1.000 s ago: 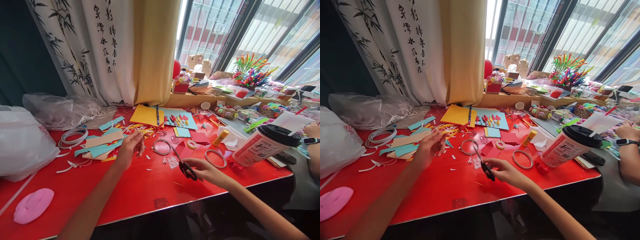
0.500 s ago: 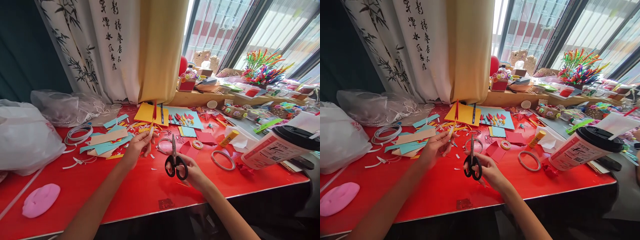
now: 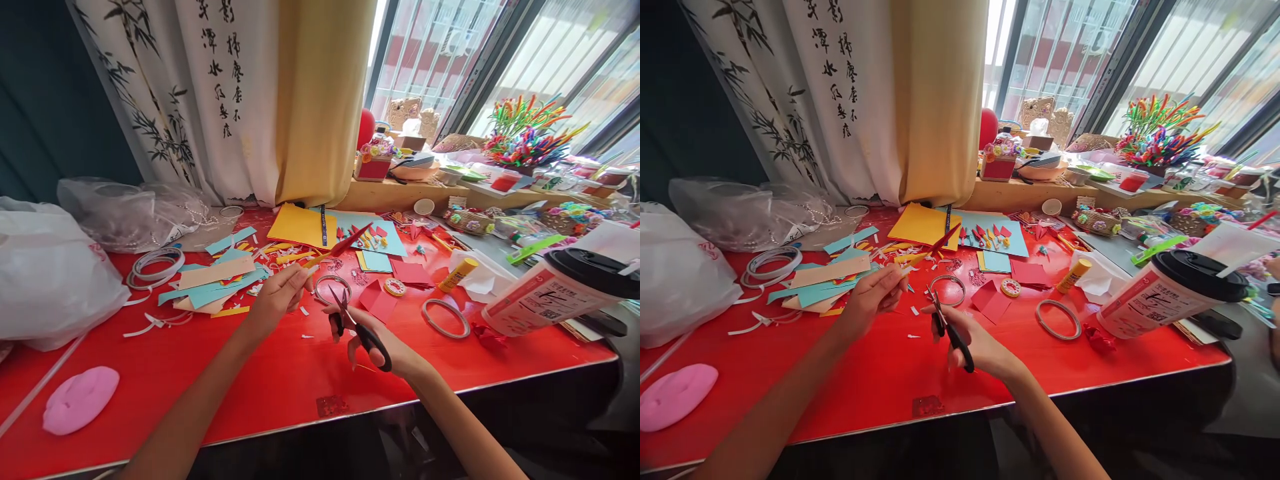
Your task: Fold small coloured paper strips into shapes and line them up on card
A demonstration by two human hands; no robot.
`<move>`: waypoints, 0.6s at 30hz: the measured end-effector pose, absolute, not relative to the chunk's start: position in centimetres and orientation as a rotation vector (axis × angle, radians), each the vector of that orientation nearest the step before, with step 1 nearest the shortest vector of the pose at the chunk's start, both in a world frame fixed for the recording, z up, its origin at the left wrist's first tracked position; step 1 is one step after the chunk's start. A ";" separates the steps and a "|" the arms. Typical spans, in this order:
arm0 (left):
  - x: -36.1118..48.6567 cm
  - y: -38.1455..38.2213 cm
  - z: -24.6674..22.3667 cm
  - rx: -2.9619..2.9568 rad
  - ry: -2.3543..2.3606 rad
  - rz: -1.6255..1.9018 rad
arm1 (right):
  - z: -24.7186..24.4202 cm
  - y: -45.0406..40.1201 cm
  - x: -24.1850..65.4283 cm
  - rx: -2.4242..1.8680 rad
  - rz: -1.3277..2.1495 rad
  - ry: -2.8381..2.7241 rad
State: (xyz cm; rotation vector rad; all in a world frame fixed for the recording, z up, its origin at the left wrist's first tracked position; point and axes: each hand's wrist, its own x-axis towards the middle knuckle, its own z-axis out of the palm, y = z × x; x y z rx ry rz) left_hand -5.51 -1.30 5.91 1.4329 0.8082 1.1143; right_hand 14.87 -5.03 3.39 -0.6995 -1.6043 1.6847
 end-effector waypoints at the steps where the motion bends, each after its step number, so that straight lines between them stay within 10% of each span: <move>1: -5.5 -1.4 5.9 1.477 0.815 1.111 | 3.6 -5.1 14.8 -0.720 1.660 -1.623; 18: -5.1 -2.0 6.5 1.819 0.938 1.000 | 3.7 -5.0 13.3 -0.902 1.518 -1.382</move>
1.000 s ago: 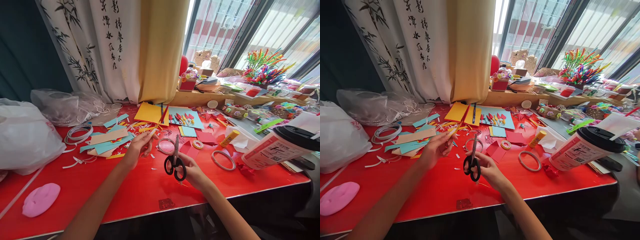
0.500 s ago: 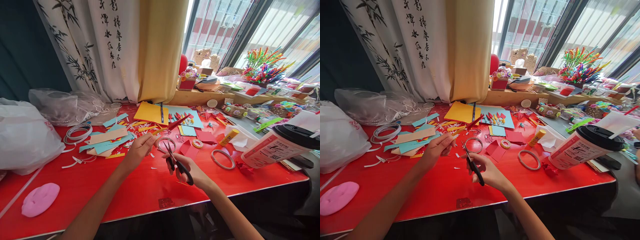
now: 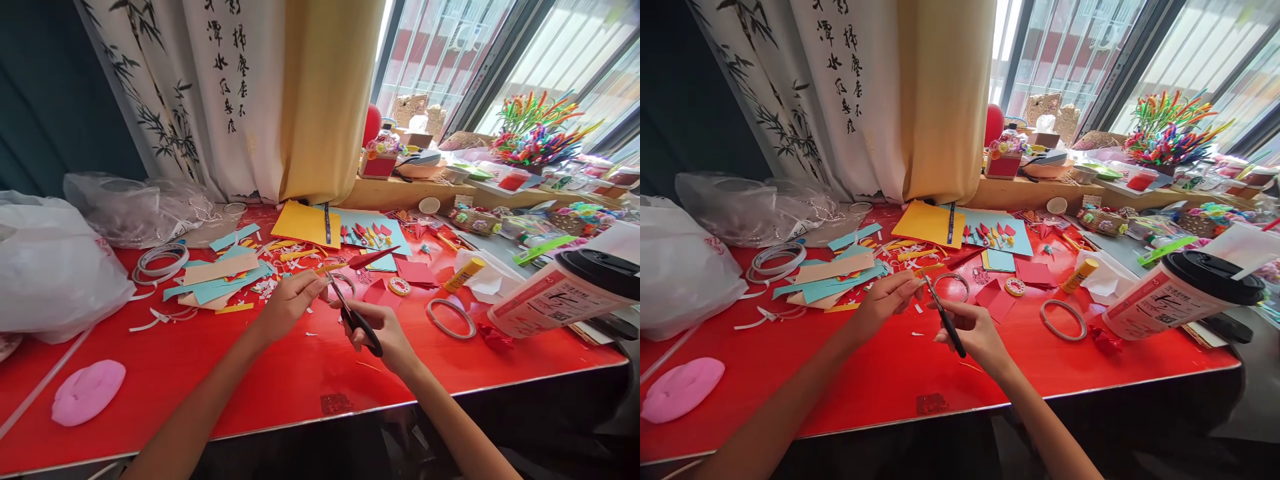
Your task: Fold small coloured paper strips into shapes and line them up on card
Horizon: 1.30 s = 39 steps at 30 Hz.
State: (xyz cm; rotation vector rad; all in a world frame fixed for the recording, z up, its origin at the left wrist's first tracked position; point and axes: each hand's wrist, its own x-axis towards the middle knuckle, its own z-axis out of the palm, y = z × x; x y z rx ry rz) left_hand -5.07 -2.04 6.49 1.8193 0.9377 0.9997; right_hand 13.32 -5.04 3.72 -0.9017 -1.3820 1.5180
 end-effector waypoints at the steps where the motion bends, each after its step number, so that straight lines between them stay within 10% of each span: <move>1: -5.1 -2.1 6.5 1.824 0.937 0.995 | 3.7 -5.0 13.3 -0.901 1.517 -1.375; 39: -5.0 -1.8 6.3 1.867 0.947 1.002 | 3.8 -5.4 13.4 -1.089 1.391 -1.390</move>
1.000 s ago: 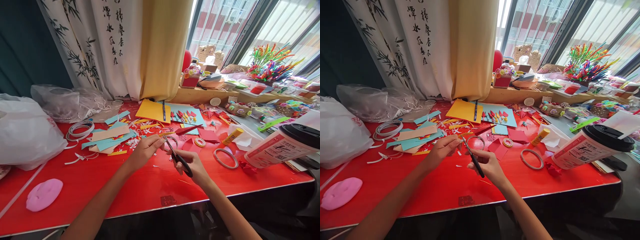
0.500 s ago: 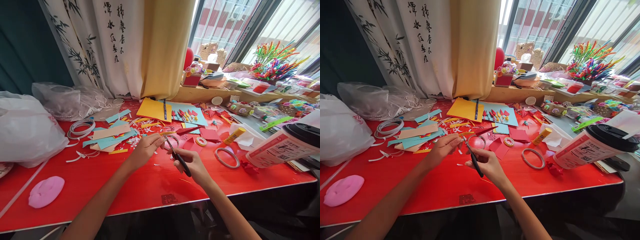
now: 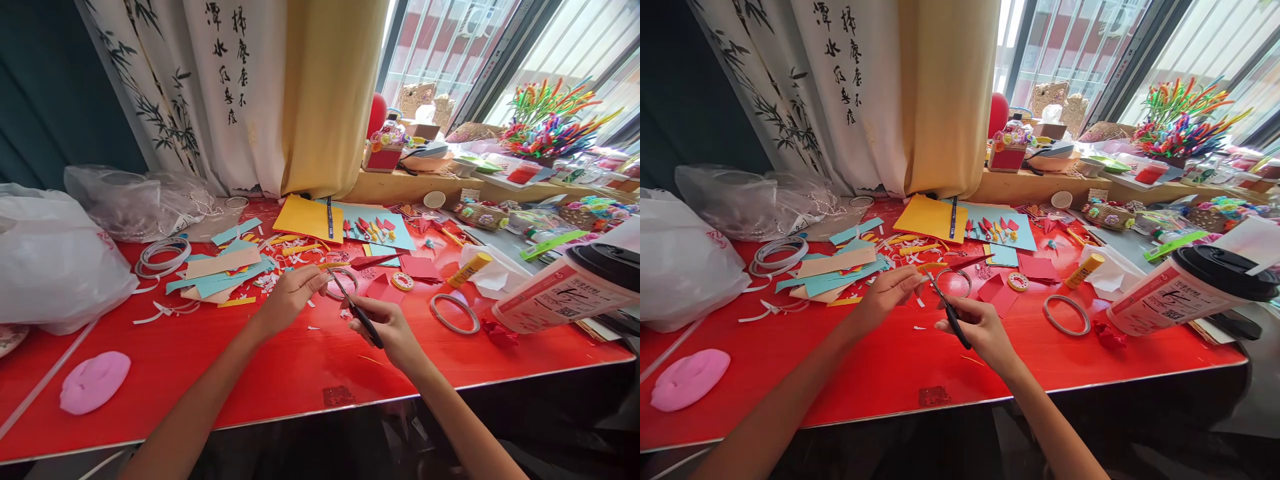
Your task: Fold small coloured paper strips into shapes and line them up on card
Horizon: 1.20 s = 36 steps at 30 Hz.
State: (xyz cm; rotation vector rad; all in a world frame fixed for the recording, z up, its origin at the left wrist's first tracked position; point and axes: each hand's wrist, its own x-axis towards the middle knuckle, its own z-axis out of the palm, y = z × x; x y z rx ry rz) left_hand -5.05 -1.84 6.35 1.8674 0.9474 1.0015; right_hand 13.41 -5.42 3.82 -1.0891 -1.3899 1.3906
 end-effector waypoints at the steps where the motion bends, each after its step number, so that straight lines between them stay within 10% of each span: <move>1: -5.0 -1.8 6.3 1.884 0.946 1.009 | 3.9 -5.5 13.4 -1.100 1.391 -1.389; 27: -5.3 -1.4 6.7 1.450 0.768 1.157 | 3.9 -6.8 23.2 -1.993 -0.217 -2.223; 36: -5.3 -1.1 5.7 1.174 0.682 1.126 | 6.8 -1.5 10.9 -1.032 0.578 -2.138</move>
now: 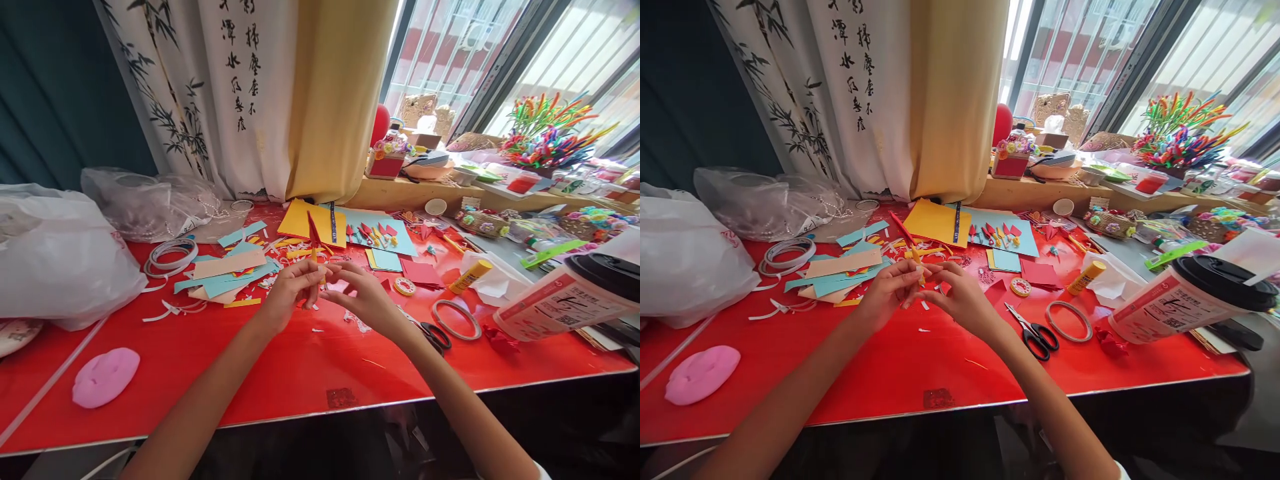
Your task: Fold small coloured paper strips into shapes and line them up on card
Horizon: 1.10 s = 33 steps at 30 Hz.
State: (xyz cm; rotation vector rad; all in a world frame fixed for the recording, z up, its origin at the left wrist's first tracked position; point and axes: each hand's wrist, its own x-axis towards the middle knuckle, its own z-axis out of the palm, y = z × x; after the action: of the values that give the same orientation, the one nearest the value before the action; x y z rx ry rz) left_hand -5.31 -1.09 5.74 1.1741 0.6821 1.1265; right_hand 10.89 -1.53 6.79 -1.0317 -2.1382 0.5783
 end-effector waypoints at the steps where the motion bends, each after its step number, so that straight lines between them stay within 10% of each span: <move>1: -5.3 -1.0 5.6 1.133 0.683 1.171 | 6.6 -0.7 10.0 -0.993 0.608 -2.137; 14: -4.8 -1.4 6.1 1.095 0.836 1.363 | 4.1 1.0 8.3 -0.821 0.190 -1.849; 26: -5.0 -2.0 5.9 1.951 1.359 1.711 | 5.5 -0.1 9.0 -0.791 0.965 -1.558; 33: -5.5 -1.5 4.7 2.650 1.253 1.798 | 5.9 -0.3 9.9 -0.724 0.858 -1.740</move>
State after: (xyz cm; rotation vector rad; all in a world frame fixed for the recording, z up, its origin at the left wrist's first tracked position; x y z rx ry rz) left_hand -5.48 -1.48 4.73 2.6497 1.2535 1.7981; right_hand 9.88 -0.30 5.89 -0.7239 -1.7397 0.8583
